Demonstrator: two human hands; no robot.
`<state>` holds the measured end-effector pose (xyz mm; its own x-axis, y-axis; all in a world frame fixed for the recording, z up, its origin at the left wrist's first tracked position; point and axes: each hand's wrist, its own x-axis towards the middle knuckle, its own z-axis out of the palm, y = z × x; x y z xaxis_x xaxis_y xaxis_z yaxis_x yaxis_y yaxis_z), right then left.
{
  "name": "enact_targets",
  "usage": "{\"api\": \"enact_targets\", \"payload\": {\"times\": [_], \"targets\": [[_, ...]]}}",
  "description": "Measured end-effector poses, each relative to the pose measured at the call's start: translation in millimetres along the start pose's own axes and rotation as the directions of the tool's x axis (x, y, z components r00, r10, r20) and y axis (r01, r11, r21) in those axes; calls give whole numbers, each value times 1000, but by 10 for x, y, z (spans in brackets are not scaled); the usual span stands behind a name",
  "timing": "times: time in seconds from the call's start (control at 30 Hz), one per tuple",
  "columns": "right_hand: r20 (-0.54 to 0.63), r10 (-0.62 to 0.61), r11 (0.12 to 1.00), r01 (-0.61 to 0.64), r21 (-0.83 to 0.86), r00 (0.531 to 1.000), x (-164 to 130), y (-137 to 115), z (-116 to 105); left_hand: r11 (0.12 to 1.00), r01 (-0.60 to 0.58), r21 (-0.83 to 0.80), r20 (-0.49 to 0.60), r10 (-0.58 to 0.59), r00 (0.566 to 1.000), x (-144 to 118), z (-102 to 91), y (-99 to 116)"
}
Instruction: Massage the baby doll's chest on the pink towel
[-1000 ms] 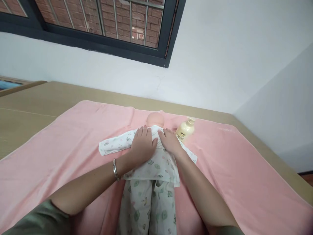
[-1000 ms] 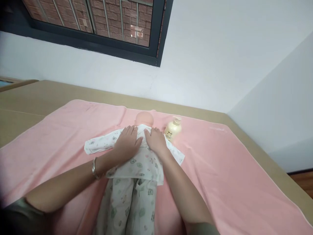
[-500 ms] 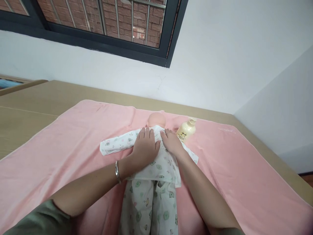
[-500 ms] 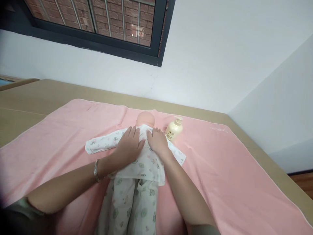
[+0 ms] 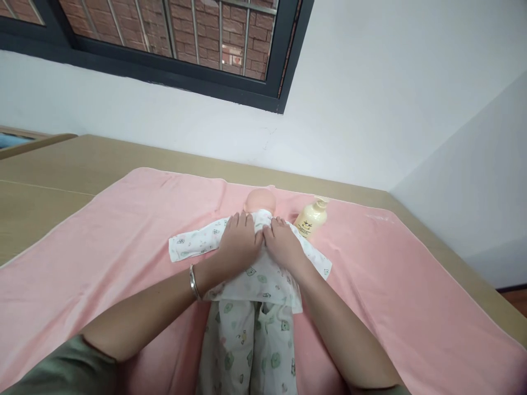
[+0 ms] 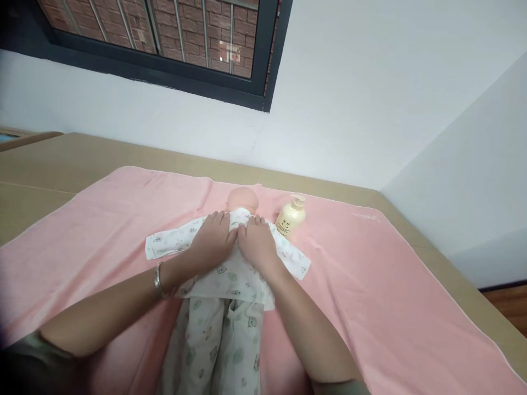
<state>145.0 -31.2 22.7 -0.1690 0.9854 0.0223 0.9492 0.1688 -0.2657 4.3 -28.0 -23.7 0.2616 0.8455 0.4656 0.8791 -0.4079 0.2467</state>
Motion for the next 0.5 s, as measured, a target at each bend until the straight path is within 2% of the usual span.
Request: {"api": "enact_targets", "payload": {"times": [0.1, 0.17, 0.27, 0.37, 0.5], "targets": [[-7, 84, 993, -83, 83, 996, 150, 117, 4, 997, -30, 67, 0, 30, 1000, -116, 17, 82], [-13, 111, 991, -110, 80, 994, 171, 116, 16, 998, -40, 51, 20, 40, 999, -95, 21, 70], [-37, 99, 995, -99, 7, 994, 56, 6, 27, 1000, -14, 0, 47, 14, 999, 31, 27, -18], [-36, 36, 998, -38, -48, 999, -104, -109, 18, 999, 39, -23, 57, -38, 998, 131, 39, -94], [-30, 16, 1000, -16, 5, 999, -107, -76, -3, 999, 46, -23, 43, -45, 998, 126, 65, -96]]}}
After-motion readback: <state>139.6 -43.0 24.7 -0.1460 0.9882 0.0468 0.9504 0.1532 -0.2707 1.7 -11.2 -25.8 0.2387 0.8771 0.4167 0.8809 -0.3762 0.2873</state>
